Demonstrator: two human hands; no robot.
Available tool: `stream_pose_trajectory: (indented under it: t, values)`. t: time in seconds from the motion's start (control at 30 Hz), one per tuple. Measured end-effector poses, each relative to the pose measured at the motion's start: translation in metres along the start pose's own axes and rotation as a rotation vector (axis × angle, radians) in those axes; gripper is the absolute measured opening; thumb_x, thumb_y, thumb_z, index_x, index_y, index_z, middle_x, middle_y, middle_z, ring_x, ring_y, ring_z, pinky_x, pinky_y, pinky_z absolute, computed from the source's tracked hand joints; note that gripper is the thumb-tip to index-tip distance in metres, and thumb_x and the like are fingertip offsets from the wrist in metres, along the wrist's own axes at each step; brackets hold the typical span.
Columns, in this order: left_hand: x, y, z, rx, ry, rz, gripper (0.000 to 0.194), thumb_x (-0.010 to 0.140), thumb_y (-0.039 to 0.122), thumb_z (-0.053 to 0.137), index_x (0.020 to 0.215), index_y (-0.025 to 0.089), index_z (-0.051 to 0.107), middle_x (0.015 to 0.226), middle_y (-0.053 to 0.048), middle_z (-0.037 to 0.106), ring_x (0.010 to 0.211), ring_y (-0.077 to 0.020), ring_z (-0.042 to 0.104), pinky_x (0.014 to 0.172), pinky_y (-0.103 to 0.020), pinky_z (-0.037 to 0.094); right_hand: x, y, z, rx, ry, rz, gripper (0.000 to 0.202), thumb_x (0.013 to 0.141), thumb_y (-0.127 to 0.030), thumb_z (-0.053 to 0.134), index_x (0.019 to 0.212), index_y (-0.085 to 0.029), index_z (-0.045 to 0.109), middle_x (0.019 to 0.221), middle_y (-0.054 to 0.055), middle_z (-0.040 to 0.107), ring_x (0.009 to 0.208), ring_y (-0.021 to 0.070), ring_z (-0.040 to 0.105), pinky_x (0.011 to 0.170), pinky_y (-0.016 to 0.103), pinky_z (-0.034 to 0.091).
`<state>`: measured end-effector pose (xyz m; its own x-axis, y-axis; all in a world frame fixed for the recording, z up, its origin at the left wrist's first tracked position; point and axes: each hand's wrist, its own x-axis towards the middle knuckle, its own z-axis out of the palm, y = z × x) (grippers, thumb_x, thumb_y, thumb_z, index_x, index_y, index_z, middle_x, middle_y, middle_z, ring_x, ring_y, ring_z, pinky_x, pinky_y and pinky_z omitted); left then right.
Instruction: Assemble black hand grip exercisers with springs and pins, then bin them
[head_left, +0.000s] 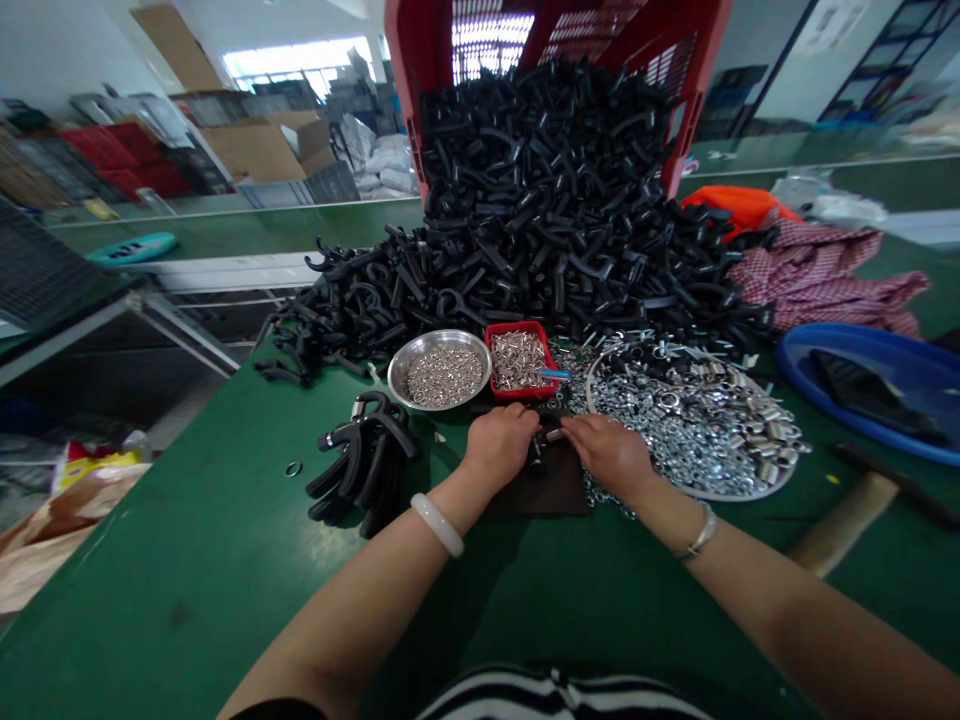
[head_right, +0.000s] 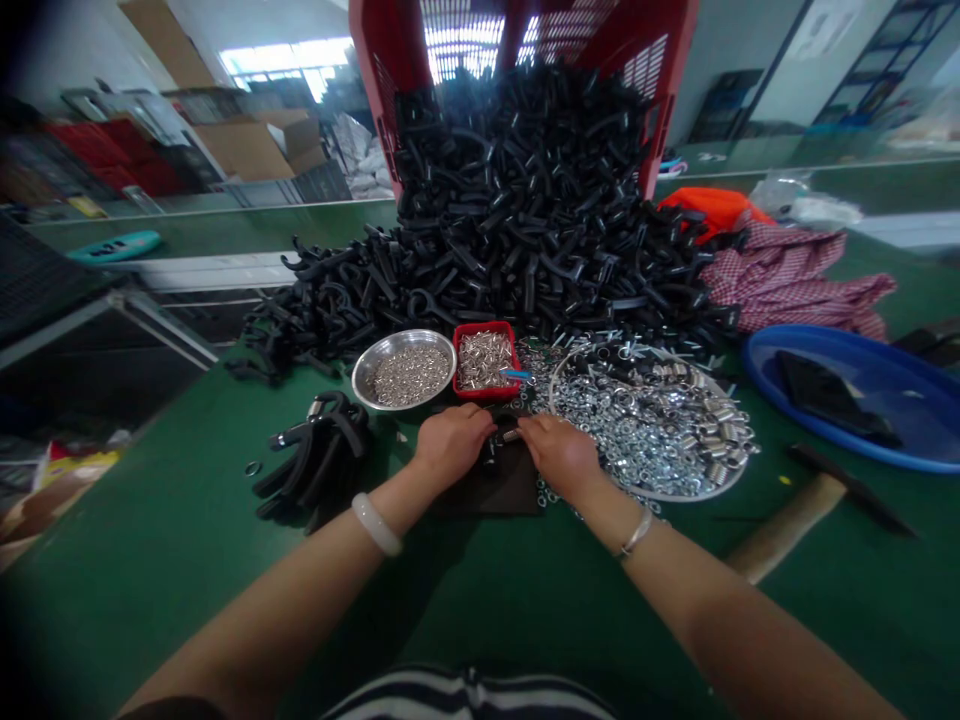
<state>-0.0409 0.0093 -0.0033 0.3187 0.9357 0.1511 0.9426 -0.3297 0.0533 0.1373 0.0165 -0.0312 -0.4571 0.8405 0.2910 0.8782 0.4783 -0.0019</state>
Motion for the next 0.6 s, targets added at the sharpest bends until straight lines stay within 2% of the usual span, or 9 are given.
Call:
stream_pose_trajectory:
  t: [0.1, 0.17, 0.23, 0.3, 0.37, 0.43, 0.5, 0.53, 0.6]
  values:
    - [-0.01, -0.003, -0.002, -0.002, 0.021, 0.07, 0.036, 0.086, 0.048, 0.036, 0.096, 0.021, 0.059, 0.101, -0.007, 0.06, 0.091, -0.0212, 0.053, 0.067, -0.03, 0.042, -0.008, -0.003, -0.007, -0.118, -0.093, 0.003, 0.036, 0.089, -0.024, 0.036, 0.121, -0.022, 0.052, 0.1, 0.01, 0.062, 0.087, 0.0189, 0.055, 0.062, 0.025, 0.04]
    - [-0.014, -0.007, -0.002, -0.031, 0.028, 0.114, 0.054, 0.075, 0.064, 0.042, 0.107, 0.022, 0.055, 0.116, -0.008, 0.056, 0.101, -0.0249, 0.049, 0.078, -0.036, 0.041, -0.01, -0.004, -0.01, -0.157, -0.153, 0.004, 0.039, 0.087, -0.02, 0.037, 0.125, -0.02, 0.048, 0.097, 0.012, 0.062, 0.09, 0.0216, 0.054, 0.059, 0.026, 0.041]
    - [-0.016, -0.013, -0.001, -0.075, 0.013, 0.153, 0.077, 0.06, 0.075, 0.047, 0.116, 0.022, 0.049, 0.128, -0.008, 0.048, 0.113, -0.0294, 0.041, 0.093, -0.045, 0.033, -0.01, -0.004, -0.012, -0.146, -0.184, -0.016, 0.041, 0.085, -0.017, 0.038, 0.126, -0.018, 0.047, 0.093, 0.012, 0.062, 0.092, 0.0236, 0.053, 0.06, 0.026, 0.042]
    - [-0.015, -0.018, 0.002, -0.122, -0.038, 0.188, 0.088, 0.054, 0.078, 0.05, 0.121, 0.021, 0.045, 0.134, -0.009, 0.042, 0.122, -0.0309, 0.034, 0.101, -0.049, 0.022, -0.008, -0.005, -0.012, -0.118, -0.21, -0.036, 0.043, 0.084, -0.015, 0.038, 0.127, -0.018, 0.046, 0.09, 0.013, 0.062, 0.09, 0.0241, 0.054, 0.061, 0.027, 0.043]
    - [-0.014, -0.022, 0.004, -0.161, -0.082, 0.202, 0.087, 0.056, 0.076, 0.051, 0.122, 0.02, 0.043, 0.134, -0.009, 0.042, 0.124, -0.0293, 0.032, 0.104, -0.049, 0.017, -0.005, -0.005, -0.017, -0.081, -0.229, -0.06, 0.043, 0.085, -0.017, 0.037, 0.127, -0.018, 0.046, 0.09, 0.012, 0.062, 0.087, 0.0239, 0.055, 0.062, 0.029, 0.044]
    - [-0.013, -0.025, 0.005, -0.19, -0.085, 0.189, 0.083, 0.057, 0.074, 0.053, 0.12, 0.021, 0.044, 0.131, -0.009, 0.044, 0.123, -0.0278, 0.034, 0.105, -0.049, 0.015, -0.006, 0.002, -0.028, -0.037, -0.19, -0.054, 0.041, 0.086, -0.021, 0.036, 0.126, -0.019, 0.047, 0.095, 0.012, 0.061, 0.088, 0.0239, 0.055, 0.064, 0.031, 0.046]
    - [-0.011, -0.026, 0.005, -0.215, -0.069, 0.161, 0.085, 0.054, 0.074, 0.055, 0.119, 0.021, 0.044, 0.127, -0.008, 0.047, 0.12, -0.0275, 0.037, 0.105, -0.049, 0.013, -0.018, 0.022, -0.046, -0.033, -0.081, 0.06, 0.041, 0.087, -0.029, 0.036, 0.125, -0.018, 0.047, 0.102, 0.014, 0.059, 0.09, 0.0259, 0.056, 0.066, 0.035, 0.046]
    - [-0.01, -0.026, 0.004, -0.228, -0.061, 0.152, 0.088, 0.052, 0.075, 0.055, 0.121, 0.021, 0.043, 0.126, -0.009, 0.048, 0.118, -0.0274, 0.038, 0.105, -0.049, 0.012, -0.031, 0.037, -0.055, -0.053, -0.016, 0.167, 0.043, 0.087, -0.034, 0.037, 0.125, -0.018, 0.047, 0.103, 0.015, 0.058, 0.089, 0.0277, 0.056, 0.066, 0.038, 0.046]
    - [-0.007, -0.027, 0.005, -0.248, -0.061, 0.157, 0.096, 0.049, 0.076, 0.055, 0.126, 0.02, 0.039, 0.126, -0.009, 0.047, 0.118, -0.0275, 0.039, 0.106, -0.047, 0.012, -0.07, 0.076, -0.069, -0.099, 0.073, 0.395, 0.048, 0.083, -0.043, 0.042, 0.123, -0.017, 0.05, 0.098, 0.02, 0.058, 0.083, 0.0327, 0.058, 0.061, 0.043, 0.043]
